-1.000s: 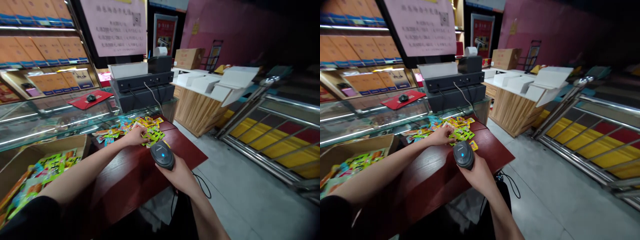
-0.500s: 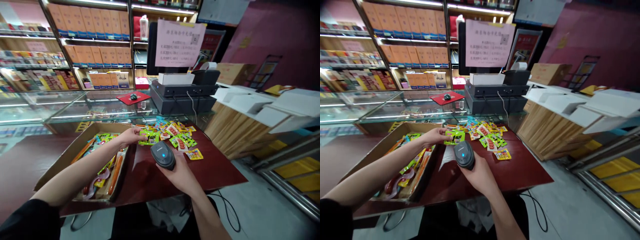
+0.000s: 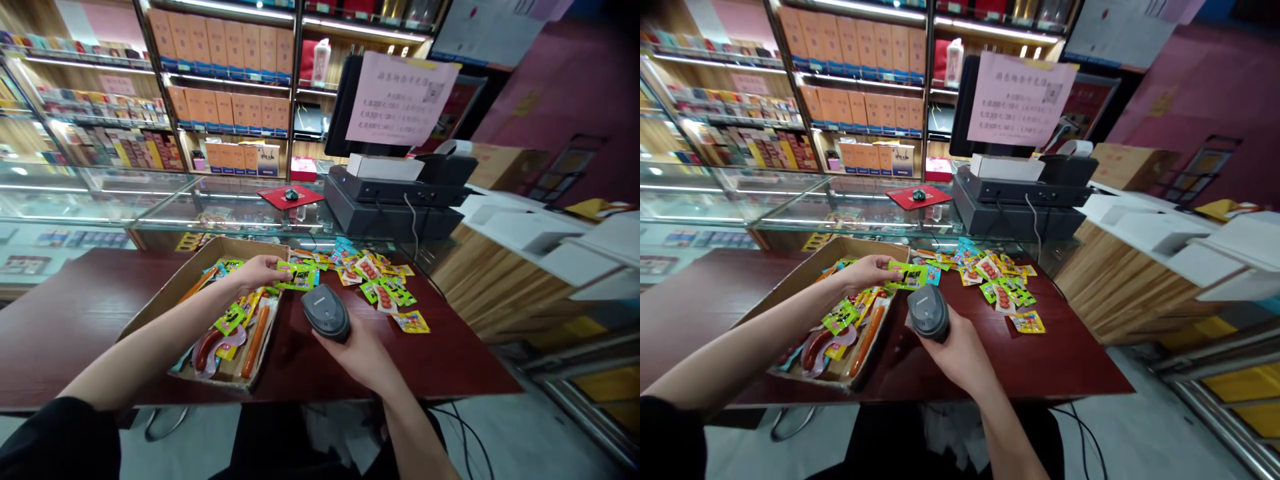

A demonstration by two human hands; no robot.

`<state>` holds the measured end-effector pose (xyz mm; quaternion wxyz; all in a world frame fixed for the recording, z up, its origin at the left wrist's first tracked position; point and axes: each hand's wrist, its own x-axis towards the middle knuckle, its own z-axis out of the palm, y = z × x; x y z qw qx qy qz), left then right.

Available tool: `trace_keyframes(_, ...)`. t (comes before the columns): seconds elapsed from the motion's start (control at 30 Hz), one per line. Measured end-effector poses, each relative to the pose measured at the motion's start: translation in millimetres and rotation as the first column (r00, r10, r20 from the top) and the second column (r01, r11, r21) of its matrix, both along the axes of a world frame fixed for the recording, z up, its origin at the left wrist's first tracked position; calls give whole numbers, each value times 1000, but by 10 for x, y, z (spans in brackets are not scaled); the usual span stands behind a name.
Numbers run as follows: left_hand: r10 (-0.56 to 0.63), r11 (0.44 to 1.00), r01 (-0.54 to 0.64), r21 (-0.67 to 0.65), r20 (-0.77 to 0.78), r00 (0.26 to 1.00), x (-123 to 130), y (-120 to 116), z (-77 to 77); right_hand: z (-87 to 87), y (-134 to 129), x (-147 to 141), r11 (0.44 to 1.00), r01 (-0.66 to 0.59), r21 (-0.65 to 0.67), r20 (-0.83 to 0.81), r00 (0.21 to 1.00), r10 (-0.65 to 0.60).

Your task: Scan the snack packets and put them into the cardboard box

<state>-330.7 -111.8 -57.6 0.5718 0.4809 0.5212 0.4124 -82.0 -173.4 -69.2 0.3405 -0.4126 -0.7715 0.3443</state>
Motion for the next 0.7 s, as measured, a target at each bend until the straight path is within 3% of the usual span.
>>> trace_keyframes(0.43, 203, 978, -202, -47, 11, 979, -675, -501, 129, -23, -60, -382, 982, -186, -37, 24, 982, 187)
trace_keyframes(0.57, 216, 975, -217, -43, -13, 976, -658, -519, 136, -16, -55, -377, 978, -205, -19, 27, 978, 206)
trace_keyframes(0.7, 156, 986, -158, -52, -47, 987, -462, -385, 100, -32, -23, -241, 986, -166, -22, 16, 986, 167)
